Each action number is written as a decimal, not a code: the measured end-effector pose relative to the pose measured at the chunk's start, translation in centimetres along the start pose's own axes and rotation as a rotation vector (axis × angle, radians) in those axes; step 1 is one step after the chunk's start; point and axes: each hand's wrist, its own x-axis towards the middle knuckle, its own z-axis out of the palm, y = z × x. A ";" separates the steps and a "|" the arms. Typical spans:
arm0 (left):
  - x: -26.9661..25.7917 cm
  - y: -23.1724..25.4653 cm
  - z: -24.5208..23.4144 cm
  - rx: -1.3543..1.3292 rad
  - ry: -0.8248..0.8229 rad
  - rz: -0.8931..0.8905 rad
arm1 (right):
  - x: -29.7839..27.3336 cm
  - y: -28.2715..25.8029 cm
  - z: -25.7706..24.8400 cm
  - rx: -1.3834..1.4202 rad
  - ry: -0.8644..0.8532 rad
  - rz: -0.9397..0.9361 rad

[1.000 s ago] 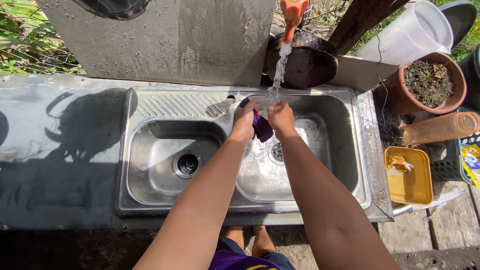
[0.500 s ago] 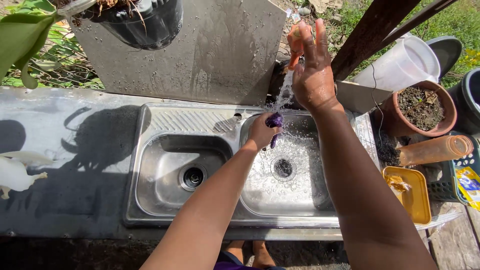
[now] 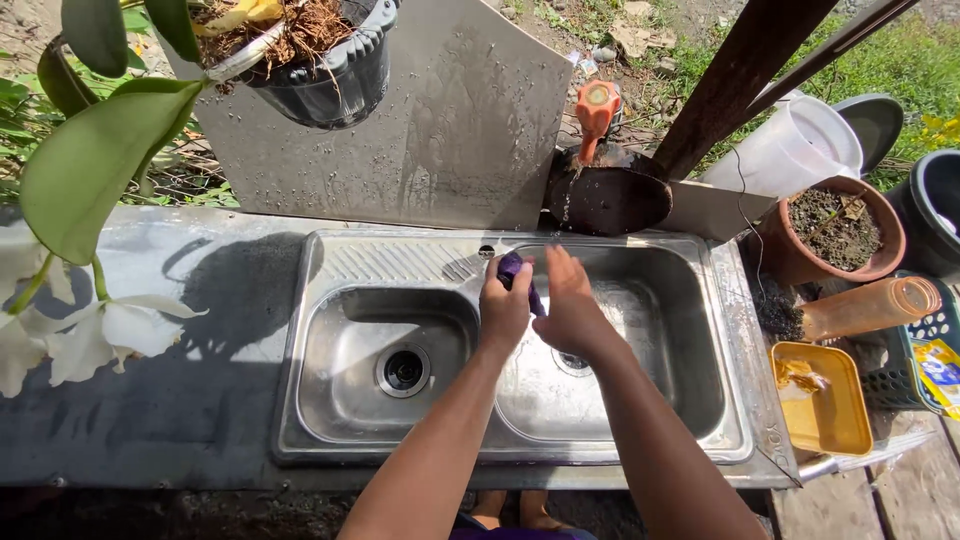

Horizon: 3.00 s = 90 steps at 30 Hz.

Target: Organizing and cleaning kitchenware in an outdoor kitchen area.

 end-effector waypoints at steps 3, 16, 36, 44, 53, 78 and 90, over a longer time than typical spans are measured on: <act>-1.7 2.6 0.6 0.013 -0.039 0.081 | -2.3 -4.8 4.3 0.625 -0.004 0.168; 1.1 1.2 1.9 -0.491 0.063 -0.250 | -1.9 -3.5 6.9 1.325 0.295 0.590; 2.8 -1.6 2.1 -0.484 -0.094 -0.579 | -3.0 -0.3 7.3 0.816 0.082 0.610; 2.8 3.3 -2.1 0.005 -0.392 -0.340 | -3.9 0.4 0.2 0.800 -0.125 0.493; 0.7 9.6 -5.1 0.675 -0.797 -0.103 | -5.0 2.6 -7.6 0.514 -0.097 0.297; -4.0 12.0 -4.0 -0.402 -0.493 -0.252 | -4.4 -3.6 -11.0 1.216 0.238 -0.070; -2.5 15.2 -6.3 -0.317 -0.519 -0.239 | -2.1 -10.6 -11.1 1.120 -0.075 0.275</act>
